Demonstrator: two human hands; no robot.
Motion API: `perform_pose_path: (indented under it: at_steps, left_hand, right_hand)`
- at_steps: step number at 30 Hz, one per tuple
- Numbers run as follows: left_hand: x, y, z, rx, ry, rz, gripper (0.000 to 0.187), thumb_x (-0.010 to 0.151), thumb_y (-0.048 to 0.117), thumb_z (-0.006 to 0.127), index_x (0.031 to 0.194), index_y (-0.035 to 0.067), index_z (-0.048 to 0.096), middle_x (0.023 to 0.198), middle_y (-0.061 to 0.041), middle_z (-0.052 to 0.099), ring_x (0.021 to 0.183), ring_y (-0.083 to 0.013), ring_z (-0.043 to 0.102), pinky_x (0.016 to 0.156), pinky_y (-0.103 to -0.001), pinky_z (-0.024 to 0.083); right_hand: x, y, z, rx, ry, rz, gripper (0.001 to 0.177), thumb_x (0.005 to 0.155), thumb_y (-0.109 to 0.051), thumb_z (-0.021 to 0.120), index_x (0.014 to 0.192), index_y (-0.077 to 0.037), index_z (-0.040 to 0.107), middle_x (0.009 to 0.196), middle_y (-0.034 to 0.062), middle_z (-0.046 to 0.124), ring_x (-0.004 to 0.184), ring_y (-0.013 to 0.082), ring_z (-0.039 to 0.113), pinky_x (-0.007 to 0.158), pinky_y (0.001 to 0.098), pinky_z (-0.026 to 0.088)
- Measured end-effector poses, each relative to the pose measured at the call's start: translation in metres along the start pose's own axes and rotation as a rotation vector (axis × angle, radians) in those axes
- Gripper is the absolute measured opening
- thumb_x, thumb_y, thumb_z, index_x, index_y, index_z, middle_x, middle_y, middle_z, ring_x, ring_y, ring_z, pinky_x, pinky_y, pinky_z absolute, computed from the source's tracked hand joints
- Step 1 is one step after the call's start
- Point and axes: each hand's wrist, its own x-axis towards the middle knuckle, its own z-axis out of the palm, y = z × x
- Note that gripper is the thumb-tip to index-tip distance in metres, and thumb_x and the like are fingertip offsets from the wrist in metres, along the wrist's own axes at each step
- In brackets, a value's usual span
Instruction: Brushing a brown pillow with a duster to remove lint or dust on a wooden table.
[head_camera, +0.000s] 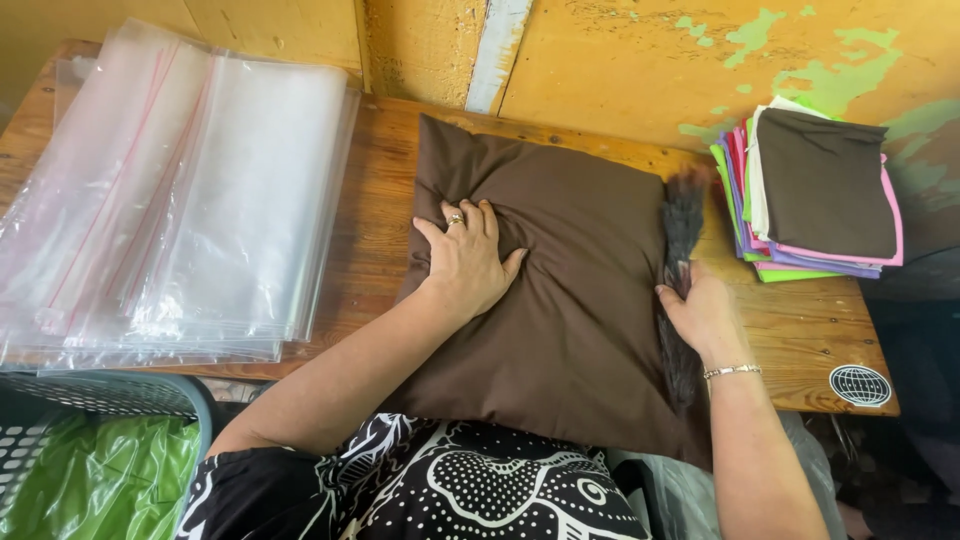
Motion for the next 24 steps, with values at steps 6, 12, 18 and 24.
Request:
perform_pose_path:
  at_steps: [6,12,18,24]
  left_hand:
    - [0.012,-0.007,-0.003,0.027,-0.021,-0.106,0.090,0.098,0.070,0.034,0.161,0.007,0.025,0.141,-0.032,0.045,0.129,-0.0568,0.047,0.075,-0.067,0.048]
    - [0.004,-0.001,-0.013,-0.175,-0.034,-0.177,0.102,0.095,0.081,0.023,0.162,0.003,0.024,0.128,-0.041,0.055,0.116,-0.0510,0.063,0.082,-0.055,0.056]
    - [-0.031,0.002,-0.071,-0.292,0.142,0.010,0.094,0.097,0.075,0.015,0.113,-0.005,0.063,0.088,-0.025,0.070,0.090,-0.0438,0.075,0.071,-0.046,0.059]
    - [-0.004,0.001,0.018,-0.332,0.318,0.243,0.091,0.099,0.072,0.029,0.165,0.011,0.019,0.169,-0.024,0.012,0.155,-0.0492,0.006,0.121,-0.071,0.004]
  right_hand:
    - [0.007,-0.085,-0.059,-0.208,0.507,-0.380,0.048,0.097,-0.009,0.067,0.143,0.000,0.058,0.104,0.0213,0.055,0.087,0.0485,0.069,0.072,0.0564,0.060]
    - [0.037,-0.150,-0.102,-0.247,0.463,-0.362,0.047,0.097,-0.014,0.071,0.142,-0.003,0.058,0.109,0.0102,0.036,0.088,0.0477,0.069,0.073,0.0542,0.063]
    - [-0.026,-0.183,-0.048,-0.103,0.080,-0.406,0.044,0.105,-0.029,0.052,0.141,-0.004,0.051,0.110,0.0198,0.053,0.083,0.0550,0.070,0.073,0.0603,0.060]
    - [-0.113,-0.185,-0.026,-0.216,-0.062,-0.534,0.054,0.097,-0.018,0.051,0.149,-0.005,0.048,0.115,0.0194,0.053,0.092,0.0521,0.071,0.076,0.0600,0.061]
